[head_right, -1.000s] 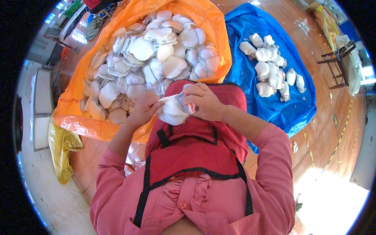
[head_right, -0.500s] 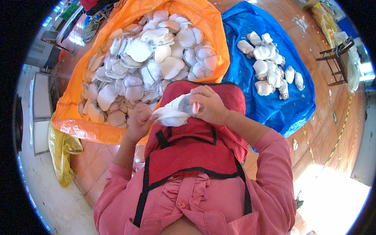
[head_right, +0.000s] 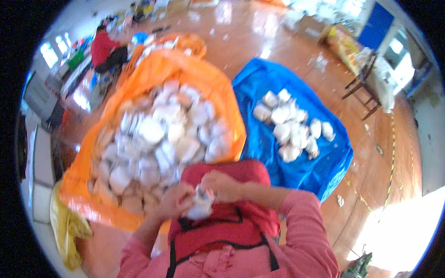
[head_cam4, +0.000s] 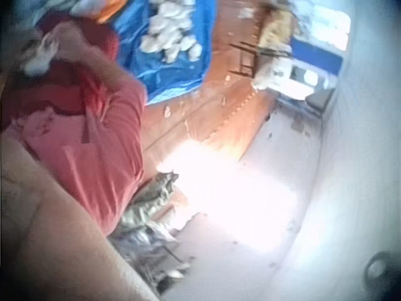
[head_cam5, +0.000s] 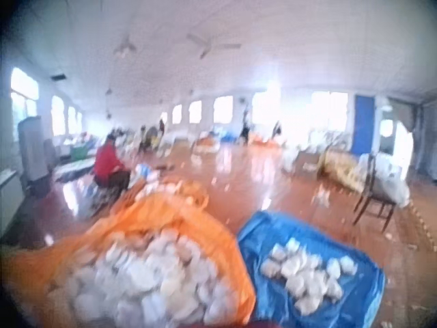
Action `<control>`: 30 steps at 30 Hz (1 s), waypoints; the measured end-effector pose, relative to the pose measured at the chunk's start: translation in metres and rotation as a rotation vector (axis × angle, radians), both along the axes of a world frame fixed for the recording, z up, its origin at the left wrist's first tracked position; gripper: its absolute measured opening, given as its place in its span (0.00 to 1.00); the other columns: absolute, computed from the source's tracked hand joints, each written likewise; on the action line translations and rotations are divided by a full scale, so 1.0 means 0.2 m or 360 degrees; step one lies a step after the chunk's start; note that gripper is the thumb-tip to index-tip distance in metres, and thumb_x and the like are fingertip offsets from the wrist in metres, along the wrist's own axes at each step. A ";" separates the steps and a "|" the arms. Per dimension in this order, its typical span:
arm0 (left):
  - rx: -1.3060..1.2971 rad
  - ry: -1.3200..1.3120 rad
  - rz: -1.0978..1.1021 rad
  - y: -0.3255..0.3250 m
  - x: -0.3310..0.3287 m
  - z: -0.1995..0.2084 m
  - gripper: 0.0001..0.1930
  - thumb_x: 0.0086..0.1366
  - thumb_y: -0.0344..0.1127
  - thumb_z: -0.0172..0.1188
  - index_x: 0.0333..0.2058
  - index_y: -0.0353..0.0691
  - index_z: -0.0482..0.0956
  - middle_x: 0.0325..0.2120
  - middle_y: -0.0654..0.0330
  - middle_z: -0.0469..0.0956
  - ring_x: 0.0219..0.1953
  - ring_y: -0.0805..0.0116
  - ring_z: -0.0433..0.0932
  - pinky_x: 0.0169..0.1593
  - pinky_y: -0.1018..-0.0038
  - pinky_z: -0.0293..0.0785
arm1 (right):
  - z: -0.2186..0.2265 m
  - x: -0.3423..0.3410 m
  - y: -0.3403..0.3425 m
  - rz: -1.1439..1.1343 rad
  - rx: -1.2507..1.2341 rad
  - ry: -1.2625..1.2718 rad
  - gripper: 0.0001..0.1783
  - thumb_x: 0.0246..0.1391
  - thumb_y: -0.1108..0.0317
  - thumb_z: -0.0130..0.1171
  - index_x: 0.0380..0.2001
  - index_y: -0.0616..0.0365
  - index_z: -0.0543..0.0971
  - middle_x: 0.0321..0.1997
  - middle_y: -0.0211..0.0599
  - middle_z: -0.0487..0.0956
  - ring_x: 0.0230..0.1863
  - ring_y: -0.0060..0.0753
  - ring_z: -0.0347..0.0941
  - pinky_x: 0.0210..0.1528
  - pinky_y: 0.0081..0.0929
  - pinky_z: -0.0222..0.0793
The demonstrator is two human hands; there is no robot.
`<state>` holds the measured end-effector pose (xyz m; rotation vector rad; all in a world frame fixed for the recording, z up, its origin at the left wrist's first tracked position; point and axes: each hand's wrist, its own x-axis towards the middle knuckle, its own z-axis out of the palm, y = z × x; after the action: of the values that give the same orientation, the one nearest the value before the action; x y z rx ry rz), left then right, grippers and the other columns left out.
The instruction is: The person assembles small white plush toys by hand. They pick a flat white fabric piece, insert a stuffed body, and close the opening, then place the finished toy on a blue tarp. The process is repeated for multiple units.
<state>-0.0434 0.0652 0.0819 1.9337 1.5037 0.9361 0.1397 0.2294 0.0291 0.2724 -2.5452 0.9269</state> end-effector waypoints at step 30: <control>0.0133 0.0162 0.0330 -0.04 0.17 -0.25 0.08 0.44 0.29 0.60 0.24 0.40 0.70 0.21 0.55 0.70 0.28 0.51 0.71 0.33 0.59 0.67 | -0.04 0.05 -0.10 -0.0434 -0.1272 -0.1225 0.32 0.33 0.61 0.71 0.45 0.56 0.72 0.41 0.35 0.75 0.44 0.30 0.71 0.46 0.27 0.68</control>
<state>-0.0101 0.0565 0.0311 1.9363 1.7766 1.0157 0.1498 0.2085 0.0214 -0.7800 -2.4203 2.1002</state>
